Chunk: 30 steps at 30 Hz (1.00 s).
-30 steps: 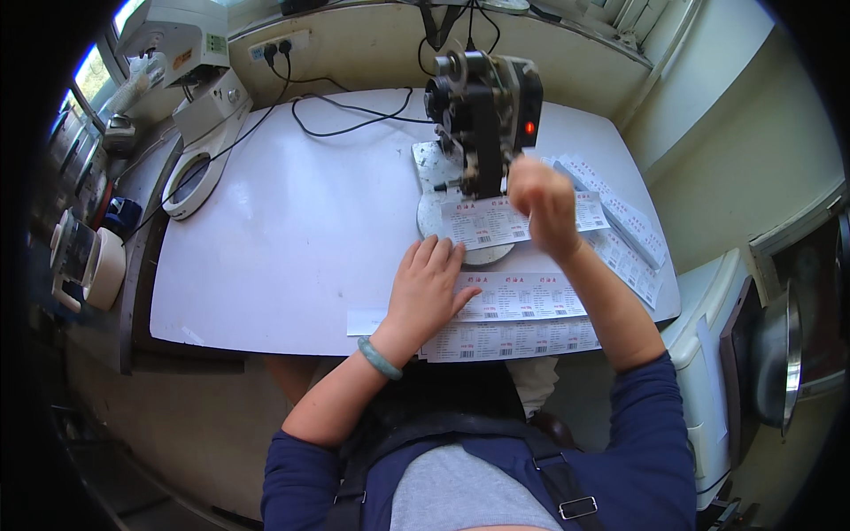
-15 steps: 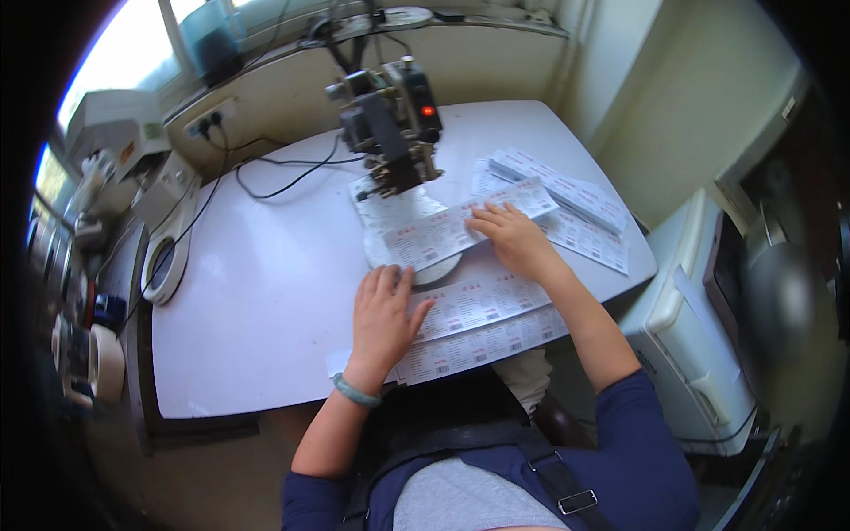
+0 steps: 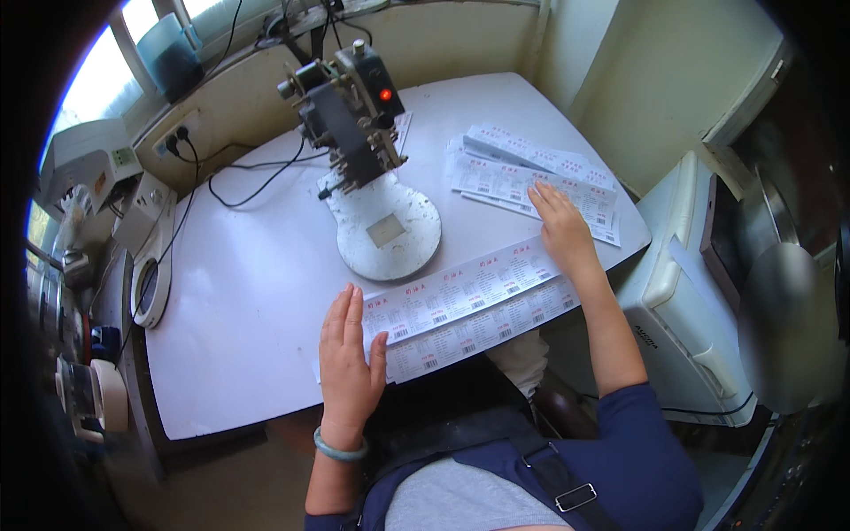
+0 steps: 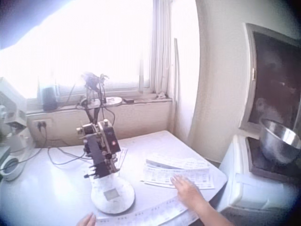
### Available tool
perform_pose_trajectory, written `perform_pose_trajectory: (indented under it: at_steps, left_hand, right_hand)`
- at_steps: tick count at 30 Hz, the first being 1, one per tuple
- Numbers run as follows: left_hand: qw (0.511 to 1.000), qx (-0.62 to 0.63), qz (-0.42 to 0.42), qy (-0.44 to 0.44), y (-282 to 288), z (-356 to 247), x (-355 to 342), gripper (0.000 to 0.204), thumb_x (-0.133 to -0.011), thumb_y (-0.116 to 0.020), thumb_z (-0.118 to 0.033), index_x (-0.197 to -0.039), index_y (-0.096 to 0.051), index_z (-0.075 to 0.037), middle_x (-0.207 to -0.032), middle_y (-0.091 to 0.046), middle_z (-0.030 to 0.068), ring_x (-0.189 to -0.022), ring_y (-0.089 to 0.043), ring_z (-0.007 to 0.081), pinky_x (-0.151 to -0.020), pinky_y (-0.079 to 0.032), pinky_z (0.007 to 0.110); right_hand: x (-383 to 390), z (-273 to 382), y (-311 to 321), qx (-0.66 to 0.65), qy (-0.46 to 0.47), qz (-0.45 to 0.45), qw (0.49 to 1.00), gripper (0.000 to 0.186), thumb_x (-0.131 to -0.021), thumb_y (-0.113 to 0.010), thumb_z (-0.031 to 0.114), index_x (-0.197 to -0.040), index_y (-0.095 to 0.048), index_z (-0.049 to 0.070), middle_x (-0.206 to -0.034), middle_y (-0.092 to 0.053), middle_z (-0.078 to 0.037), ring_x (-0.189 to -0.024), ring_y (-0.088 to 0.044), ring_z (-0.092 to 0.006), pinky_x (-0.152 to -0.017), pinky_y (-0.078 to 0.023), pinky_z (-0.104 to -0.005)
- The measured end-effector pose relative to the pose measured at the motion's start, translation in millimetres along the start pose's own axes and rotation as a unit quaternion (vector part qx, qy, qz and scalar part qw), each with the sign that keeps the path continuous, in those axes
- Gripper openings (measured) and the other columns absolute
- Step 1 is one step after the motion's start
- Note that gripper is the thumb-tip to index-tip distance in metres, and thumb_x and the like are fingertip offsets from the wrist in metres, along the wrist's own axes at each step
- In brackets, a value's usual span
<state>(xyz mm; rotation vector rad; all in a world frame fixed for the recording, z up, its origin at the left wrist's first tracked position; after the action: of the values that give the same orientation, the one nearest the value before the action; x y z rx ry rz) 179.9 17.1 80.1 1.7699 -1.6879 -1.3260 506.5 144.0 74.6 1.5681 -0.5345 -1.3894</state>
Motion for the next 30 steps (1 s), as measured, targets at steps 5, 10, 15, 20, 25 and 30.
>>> perform_pose_trajectory:
  at_steps: [5, 10, 15, 20, 25, 30]
  left_hand:
    - [0.997, -0.026, -0.040, 0.065, 15, 33, 32, 0.046, -0.098, -0.058, -0.005, -0.143, -0.050, 0.000, -0.143, -0.052, 0.0187, -0.128, -0.052, 0.0338, -0.105, -0.045, 0.041]
    - [0.978, 0.110, -0.036, 0.171, 16, 63, 45, 0.034, -0.102, -0.056, -0.013, -0.133, -0.055, 0.001, -0.124, -0.060, 0.0159, -0.103, -0.061, 0.0243, -0.089, -0.053, 0.035]
    - [0.787, 0.499, 0.009, 0.362, -5, 78, 51, 0.035, -0.107, -0.051, -0.023, -0.128, -0.057, 0.004, -0.108, -0.069, 0.0145, -0.082, -0.069, 0.0196, -0.076, -0.058, 0.028]
    - [0.741, 0.564, -0.006, 0.363, 2, 80, 48, 0.033, -0.104, -0.053, -0.020, -0.126, -0.059, 0.003, -0.109, -0.071, 0.0141, -0.086, -0.072, 0.0169, -0.074, -0.061, 0.029]
    - [0.793, 0.479, -0.042, 0.375, 32, 146, 35, 0.031, -0.102, -0.054, -0.019, -0.123, -0.061, 0.003, -0.104, -0.073, 0.0121, -0.086, -0.072, 0.0178, -0.074, -0.058, 0.028]
    - [0.787, 0.475, -0.067, 0.388, 36, 180, 40, 0.031, -0.101, -0.053, -0.019, -0.120, -0.062, 0.003, -0.105, -0.072, 0.0133, -0.085, -0.071, 0.0196, -0.077, -0.058, 0.028]
  right_hand:
    - [44, 71, -15, -0.358, 0.112, 0.262, 0.889, 0.046, -0.084, -0.071, 0.003, -0.130, -0.065, 0.004, -0.138, -0.061, -0.016, -0.130, -0.055, -0.0349, -0.109, -0.046, -0.0413]
    - [40, 99, 5, -0.214, 0.197, 0.112, 0.950, 0.028, -0.076, -0.072, -0.001, -0.104, -0.073, 0.004, -0.109, -0.075, -0.011, -0.100, -0.073, -0.0299, -0.086, -0.060, -0.0363]
    - [47, 116, 24, -0.162, 0.263, -0.038, 0.950, 0.022, -0.080, -0.068, 0.004, -0.102, -0.074, 0.004, -0.105, -0.075, -0.010, -0.101, -0.074, -0.0260, -0.082, -0.062, -0.0346]
    - [29, 151, 25, -0.162, 0.333, -0.008, 0.929, 0.031, -0.084, -0.074, 0.020, -0.112, -0.074, 0.007, -0.115, -0.074, -0.009, -0.109, -0.071, -0.0260, -0.095, -0.058, -0.0381]
    - [-83, 141, 80, -0.353, 0.259, -0.192, 0.878, 0.022, -0.100, -0.063, 0.022, -0.106, -0.072, 0.003, -0.112, -0.072, -0.014, -0.106, -0.068, -0.0260, -0.089, -0.054, -0.0351]
    - [-191, 170, 42, -0.560, 0.238, -0.013, 0.793, 0.051, -0.110, -0.040, 0.042, -0.083, -0.060, 0.004, -0.082, -0.061, -0.005, -0.079, -0.056, -0.0123, -0.074, -0.044, -0.0258]
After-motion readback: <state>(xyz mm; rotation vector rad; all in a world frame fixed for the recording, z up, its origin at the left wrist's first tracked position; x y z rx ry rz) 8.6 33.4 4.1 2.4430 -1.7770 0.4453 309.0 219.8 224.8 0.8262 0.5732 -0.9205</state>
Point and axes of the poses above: each hand's wrist, its own x-axis away from the middle knuckle, its own y-axis out of the back of the hand, z = x × y, the point moved 7 cm from there along -x, towards the middle knuckle
